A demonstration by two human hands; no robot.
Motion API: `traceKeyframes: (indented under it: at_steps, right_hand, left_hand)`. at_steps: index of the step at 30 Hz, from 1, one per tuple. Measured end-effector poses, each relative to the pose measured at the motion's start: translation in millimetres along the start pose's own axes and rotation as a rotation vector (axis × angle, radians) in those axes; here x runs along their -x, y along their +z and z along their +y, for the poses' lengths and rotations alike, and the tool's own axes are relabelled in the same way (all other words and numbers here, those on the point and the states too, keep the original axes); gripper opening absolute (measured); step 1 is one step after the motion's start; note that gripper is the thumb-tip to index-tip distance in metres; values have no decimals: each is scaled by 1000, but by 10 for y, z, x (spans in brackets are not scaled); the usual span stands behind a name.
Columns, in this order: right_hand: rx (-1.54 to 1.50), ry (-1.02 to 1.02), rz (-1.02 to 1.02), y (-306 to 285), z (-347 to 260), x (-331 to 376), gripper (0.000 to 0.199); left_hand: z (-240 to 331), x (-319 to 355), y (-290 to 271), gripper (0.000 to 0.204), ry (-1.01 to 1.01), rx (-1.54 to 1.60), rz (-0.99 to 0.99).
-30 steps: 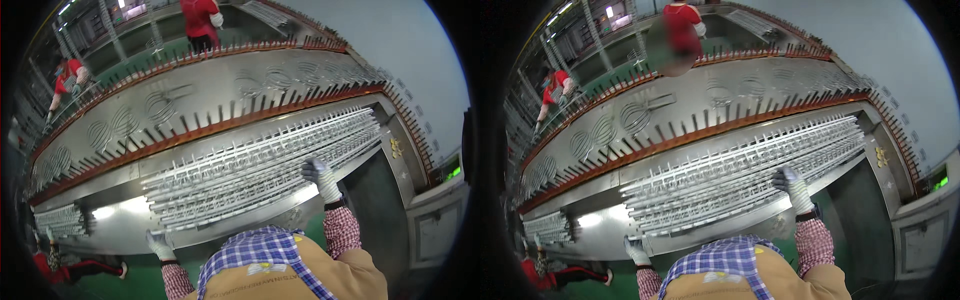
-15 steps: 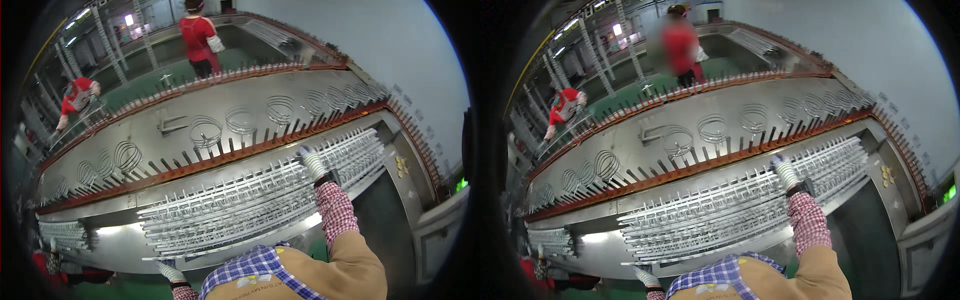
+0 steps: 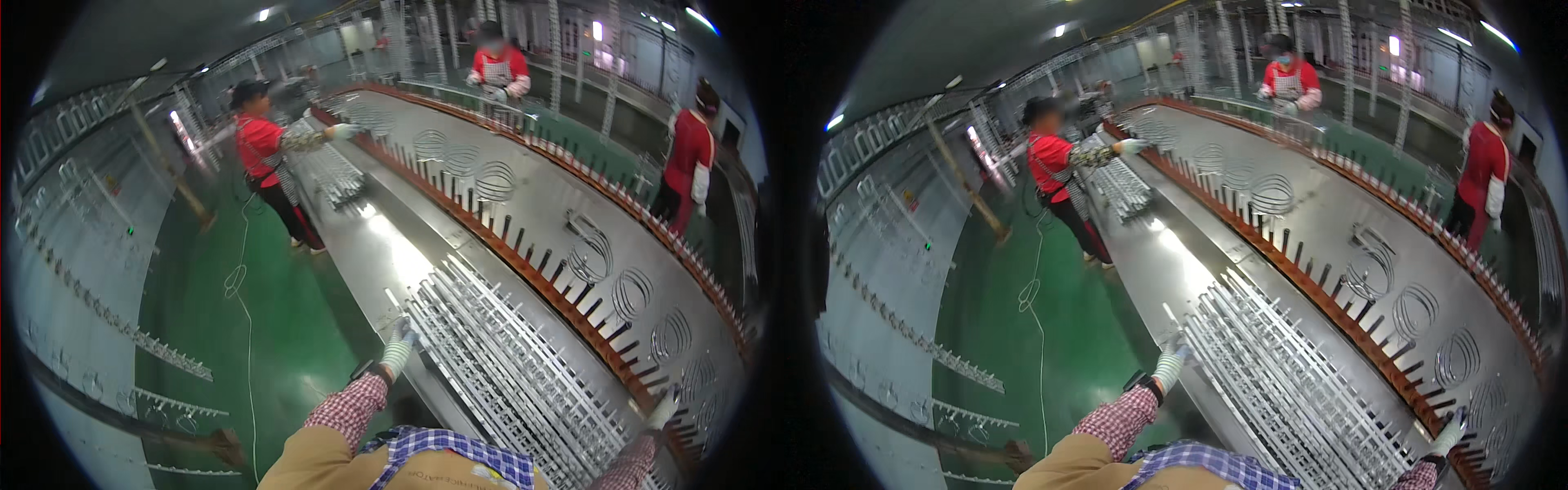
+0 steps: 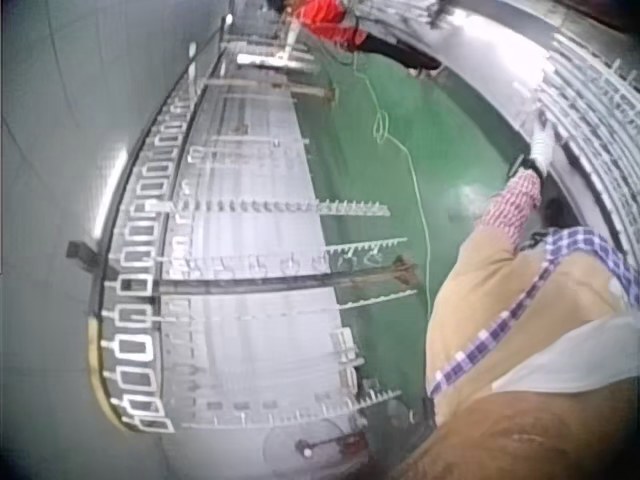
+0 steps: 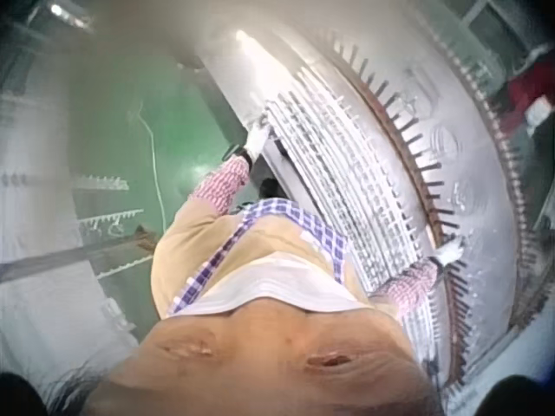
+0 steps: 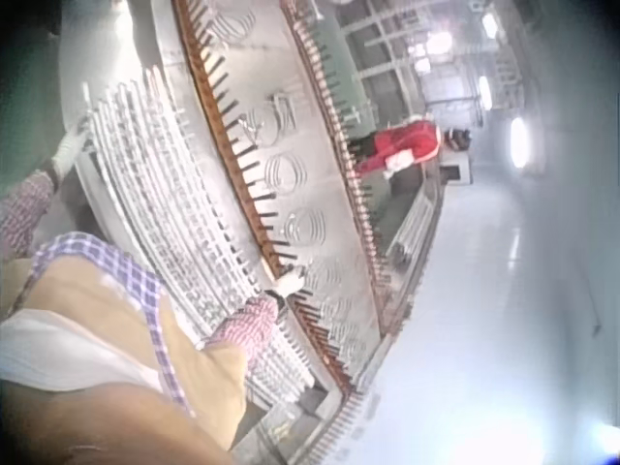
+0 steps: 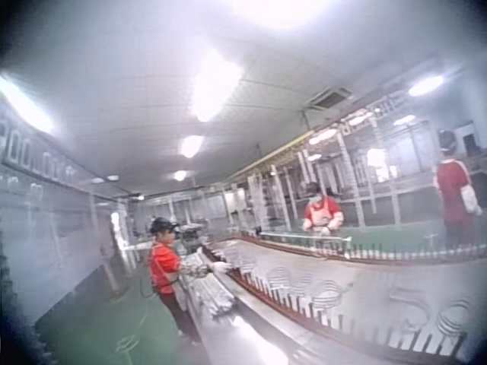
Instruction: The person attaches metal wire frames onto a metal hanging rack by hand and hangs the loaded rack onto an overhead conveyor line.
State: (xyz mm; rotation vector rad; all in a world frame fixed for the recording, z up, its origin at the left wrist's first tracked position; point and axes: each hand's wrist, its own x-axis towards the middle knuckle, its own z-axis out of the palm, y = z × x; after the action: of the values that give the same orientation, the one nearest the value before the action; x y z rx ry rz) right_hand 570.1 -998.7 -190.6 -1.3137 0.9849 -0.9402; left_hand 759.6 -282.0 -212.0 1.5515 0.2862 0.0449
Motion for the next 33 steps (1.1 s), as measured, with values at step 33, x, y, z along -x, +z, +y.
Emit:
traceKeyframes:
  at_steps: [33]
  right_hand:
    - [945,-1140,-385,3614,977,5096,28]
  left_hand:
    - [681,-956,-157,51,137,-884,-666]
